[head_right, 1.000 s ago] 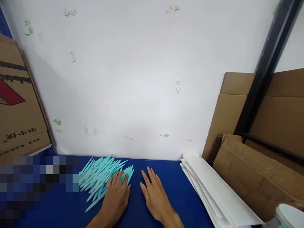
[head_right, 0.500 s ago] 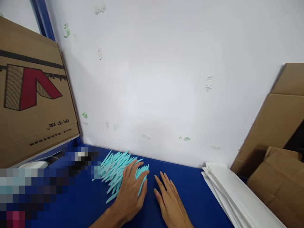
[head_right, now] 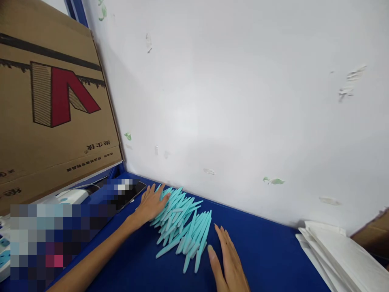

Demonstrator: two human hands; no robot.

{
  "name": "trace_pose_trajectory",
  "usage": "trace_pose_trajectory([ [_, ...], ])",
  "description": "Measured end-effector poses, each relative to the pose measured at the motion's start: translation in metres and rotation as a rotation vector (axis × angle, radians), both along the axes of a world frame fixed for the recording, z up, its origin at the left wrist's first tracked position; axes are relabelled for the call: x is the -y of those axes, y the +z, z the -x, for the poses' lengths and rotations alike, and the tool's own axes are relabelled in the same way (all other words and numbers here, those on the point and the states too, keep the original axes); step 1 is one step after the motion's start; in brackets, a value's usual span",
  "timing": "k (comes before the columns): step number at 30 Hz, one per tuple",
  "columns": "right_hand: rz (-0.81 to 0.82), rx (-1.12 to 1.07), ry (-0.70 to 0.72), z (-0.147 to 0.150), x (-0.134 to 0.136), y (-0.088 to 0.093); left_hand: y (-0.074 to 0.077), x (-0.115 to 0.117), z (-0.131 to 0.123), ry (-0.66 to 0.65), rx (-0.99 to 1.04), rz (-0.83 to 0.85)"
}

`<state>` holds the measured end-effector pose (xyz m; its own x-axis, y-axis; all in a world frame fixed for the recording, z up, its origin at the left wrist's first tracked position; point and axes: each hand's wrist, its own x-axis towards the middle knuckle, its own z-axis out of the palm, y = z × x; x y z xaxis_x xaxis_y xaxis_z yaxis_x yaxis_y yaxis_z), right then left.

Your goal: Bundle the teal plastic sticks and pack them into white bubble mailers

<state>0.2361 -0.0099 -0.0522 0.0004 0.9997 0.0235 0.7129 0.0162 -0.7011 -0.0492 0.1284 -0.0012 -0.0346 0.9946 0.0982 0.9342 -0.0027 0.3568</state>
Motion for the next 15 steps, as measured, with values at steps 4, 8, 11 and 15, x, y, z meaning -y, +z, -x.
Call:
trace_pose_trajectory([
  [4, -0.002, 0.098, 0.061, 0.019, 0.0, 0.001, -0.01, -0.003, 0.007, -0.078, 0.031, 0.079],
  [8, 0.046, 0.139, 0.041, 0.037, -0.005, 0.015, -0.014, -0.003, 0.007, -0.135, 0.068, 0.128],
  [11, 0.046, 0.156, 0.062, 0.047, -0.011, 0.021, -0.013, 0.003, 0.003, -0.161, 0.094, 0.141],
  [15, -0.036, 0.201, 0.085, 0.054, -0.016, 0.018, -0.013, 0.017, -0.007, -0.176, 0.112, 0.132],
])
